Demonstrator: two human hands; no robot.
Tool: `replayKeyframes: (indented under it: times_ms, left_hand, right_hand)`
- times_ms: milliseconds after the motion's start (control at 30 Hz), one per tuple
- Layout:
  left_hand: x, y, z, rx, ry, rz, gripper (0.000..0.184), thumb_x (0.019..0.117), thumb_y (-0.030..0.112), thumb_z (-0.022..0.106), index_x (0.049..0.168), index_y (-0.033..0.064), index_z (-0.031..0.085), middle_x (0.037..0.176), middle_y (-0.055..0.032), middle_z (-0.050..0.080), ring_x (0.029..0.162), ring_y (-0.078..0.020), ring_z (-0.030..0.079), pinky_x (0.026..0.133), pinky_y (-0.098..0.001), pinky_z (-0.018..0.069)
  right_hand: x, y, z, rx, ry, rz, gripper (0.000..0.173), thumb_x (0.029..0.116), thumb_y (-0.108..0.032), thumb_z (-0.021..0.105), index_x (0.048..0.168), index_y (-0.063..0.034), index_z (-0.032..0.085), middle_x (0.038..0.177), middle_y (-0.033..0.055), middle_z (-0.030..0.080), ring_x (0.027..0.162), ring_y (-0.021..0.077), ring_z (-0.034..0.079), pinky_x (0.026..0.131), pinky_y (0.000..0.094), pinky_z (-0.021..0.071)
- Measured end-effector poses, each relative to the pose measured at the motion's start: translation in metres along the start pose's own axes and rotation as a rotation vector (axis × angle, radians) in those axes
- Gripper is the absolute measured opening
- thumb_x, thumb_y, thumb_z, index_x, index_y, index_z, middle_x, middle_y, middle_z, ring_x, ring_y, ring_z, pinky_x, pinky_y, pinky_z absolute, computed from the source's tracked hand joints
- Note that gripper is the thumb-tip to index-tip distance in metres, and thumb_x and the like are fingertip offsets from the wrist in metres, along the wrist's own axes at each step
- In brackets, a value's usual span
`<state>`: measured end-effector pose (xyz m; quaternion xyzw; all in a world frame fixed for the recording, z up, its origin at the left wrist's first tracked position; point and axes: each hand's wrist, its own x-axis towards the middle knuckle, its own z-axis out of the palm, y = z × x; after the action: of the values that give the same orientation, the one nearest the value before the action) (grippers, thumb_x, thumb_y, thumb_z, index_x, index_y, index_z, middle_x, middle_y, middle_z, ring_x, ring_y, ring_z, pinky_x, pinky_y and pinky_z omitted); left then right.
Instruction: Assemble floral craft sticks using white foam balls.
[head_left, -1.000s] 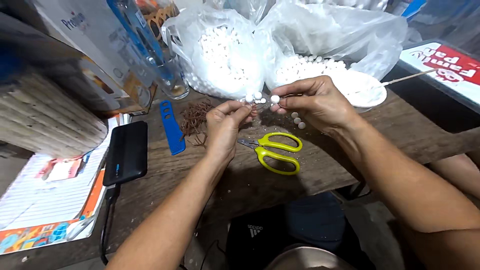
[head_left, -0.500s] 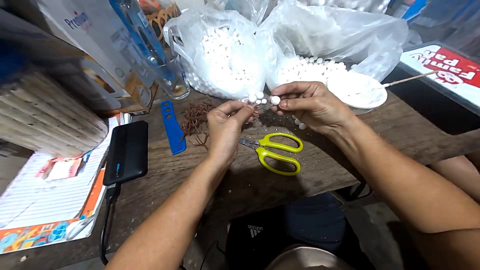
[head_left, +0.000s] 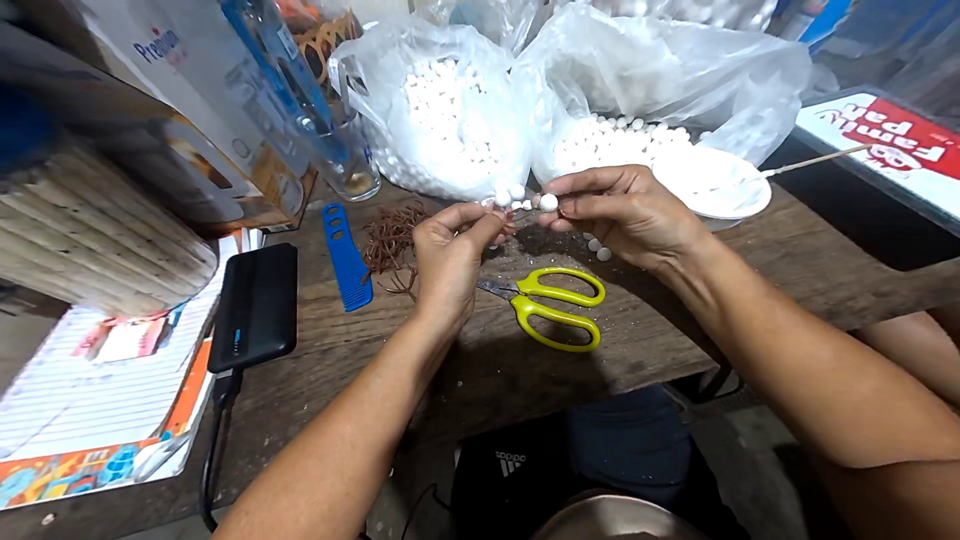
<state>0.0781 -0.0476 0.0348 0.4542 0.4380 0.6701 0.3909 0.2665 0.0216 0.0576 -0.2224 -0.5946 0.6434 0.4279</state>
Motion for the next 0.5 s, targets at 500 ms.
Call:
replayKeyframes:
  times_ms: [500]
  left_hand:
    - [-0.0002, 0.0007, 0.0008, 0.002, 0.007, 0.0, 0.021, 0.0954, -0.005, 0.062, 0.085, 0.0104, 0.071, 0.08, 0.0035, 0.074, 0.072, -0.0048, 0.07, 0.072, -0.0209, 0.0595]
  right_hand:
    - [0.0036, 0.0004, -0.0043, 0.075, 0.005, 0.166, 0.025, 0.1041, 0.002, 0.044, 0.102, -0.0034, 0.069, 0.084, 0.0005, 0.071, 0.069, 0.0057, 0.068, 0.067, 0.0204, 0.06]
